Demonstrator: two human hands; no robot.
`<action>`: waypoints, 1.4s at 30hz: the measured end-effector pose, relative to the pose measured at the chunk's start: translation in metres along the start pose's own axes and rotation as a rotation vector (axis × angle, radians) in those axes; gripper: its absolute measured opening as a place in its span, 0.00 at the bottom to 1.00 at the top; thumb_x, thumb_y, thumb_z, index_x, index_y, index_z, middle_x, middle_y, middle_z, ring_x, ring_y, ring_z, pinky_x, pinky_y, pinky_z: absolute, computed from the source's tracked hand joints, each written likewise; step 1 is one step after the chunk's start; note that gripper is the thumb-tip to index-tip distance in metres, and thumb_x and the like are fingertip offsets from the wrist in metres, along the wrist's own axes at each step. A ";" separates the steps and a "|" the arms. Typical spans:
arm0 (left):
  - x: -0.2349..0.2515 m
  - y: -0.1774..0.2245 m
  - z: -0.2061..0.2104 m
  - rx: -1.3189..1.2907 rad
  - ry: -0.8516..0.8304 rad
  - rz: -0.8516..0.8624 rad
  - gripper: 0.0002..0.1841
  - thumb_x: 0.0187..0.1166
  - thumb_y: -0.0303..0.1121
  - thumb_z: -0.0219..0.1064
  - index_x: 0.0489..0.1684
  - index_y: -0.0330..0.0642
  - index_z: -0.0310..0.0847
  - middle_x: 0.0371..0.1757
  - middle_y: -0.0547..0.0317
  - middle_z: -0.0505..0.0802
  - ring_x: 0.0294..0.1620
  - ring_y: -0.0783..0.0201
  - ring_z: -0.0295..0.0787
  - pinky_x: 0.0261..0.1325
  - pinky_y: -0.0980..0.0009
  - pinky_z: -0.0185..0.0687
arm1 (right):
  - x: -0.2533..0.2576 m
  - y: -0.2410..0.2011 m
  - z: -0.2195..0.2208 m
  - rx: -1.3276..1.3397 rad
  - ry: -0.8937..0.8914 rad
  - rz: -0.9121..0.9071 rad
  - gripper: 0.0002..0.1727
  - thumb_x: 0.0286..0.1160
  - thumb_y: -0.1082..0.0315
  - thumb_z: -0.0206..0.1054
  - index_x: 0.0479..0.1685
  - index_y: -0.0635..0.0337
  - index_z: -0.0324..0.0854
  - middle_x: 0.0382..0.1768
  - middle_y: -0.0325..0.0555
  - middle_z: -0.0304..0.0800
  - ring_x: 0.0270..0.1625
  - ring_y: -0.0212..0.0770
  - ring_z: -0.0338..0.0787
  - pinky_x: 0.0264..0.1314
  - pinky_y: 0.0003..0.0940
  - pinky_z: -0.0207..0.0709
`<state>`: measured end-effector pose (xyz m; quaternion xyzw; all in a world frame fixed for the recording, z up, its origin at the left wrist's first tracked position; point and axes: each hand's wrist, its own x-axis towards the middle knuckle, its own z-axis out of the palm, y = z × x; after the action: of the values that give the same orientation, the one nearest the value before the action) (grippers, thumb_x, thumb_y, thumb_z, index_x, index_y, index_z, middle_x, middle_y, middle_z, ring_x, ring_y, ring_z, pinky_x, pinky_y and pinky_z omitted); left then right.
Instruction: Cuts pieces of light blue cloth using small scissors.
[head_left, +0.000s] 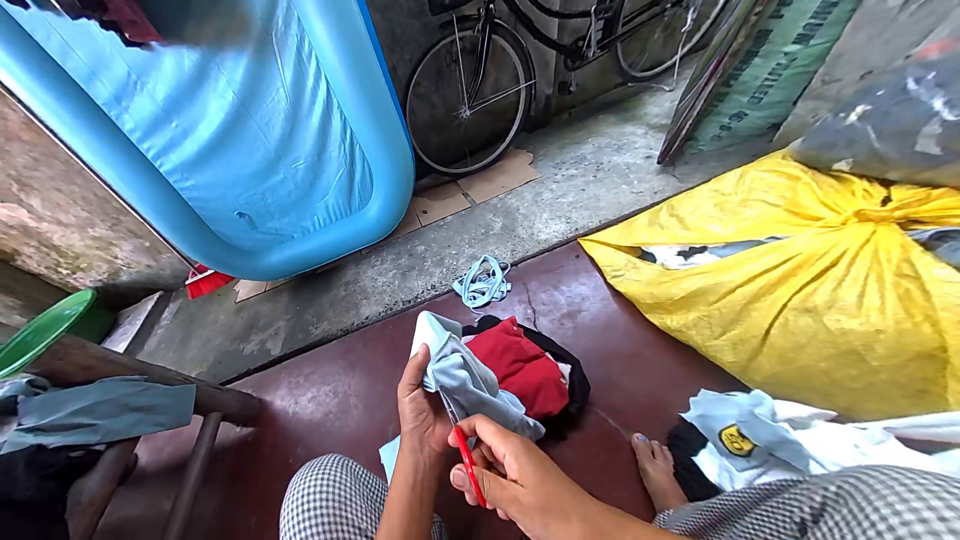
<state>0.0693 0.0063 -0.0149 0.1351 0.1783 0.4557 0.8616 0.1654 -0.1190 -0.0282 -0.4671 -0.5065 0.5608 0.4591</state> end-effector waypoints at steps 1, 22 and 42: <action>0.001 0.002 0.003 0.094 0.051 0.012 0.17 0.86 0.43 0.55 0.49 0.41 0.84 0.41 0.46 0.94 0.42 0.55 0.95 0.45 0.56 0.92 | 0.000 0.000 0.000 -0.004 -0.002 0.008 0.24 0.81 0.53 0.67 0.69 0.56 0.73 0.37 0.40 0.88 0.32 0.34 0.87 0.33 0.30 0.82; -0.013 0.008 0.014 0.281 0.001 0.201 0.17 0.88 0.36 0.49 0.50 0.38 0.85 0.46 0.46 0.94 0.49 0.56 0.94 0.55 0.56 0.91 | 0.008 -0.010 -0.003 0.175 0.015 -0.075 0.23 0.81 0.56 0.68 0.68 0.57 0.72 0.39 0.40 0.89 0.36 0.34 0.90 0.34 0.28 0.84; -0.027 -0.001 0.009 0.363 0.078 0.141 0.19 0.89 0.33 0.47 0.42 0.30 0.84 0.36 0.46 0.94 0.38 0.59 0.94 0.45 0.63 0.92 | 0.008 0.000 0.015 0.363 0.088 -0.239 0.24 0.83 0.56 0.67 0.68 0.60 0.69 0.38 0.39 0.88 0.33 0.34 0.89 0.32 0.32 0.87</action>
<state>0.0603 -0.0176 -0.0024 0.2828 0.2807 0.4800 0.7816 0.1498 -0.1127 -0.0278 -0.3372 -0.4285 0.5636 0.6205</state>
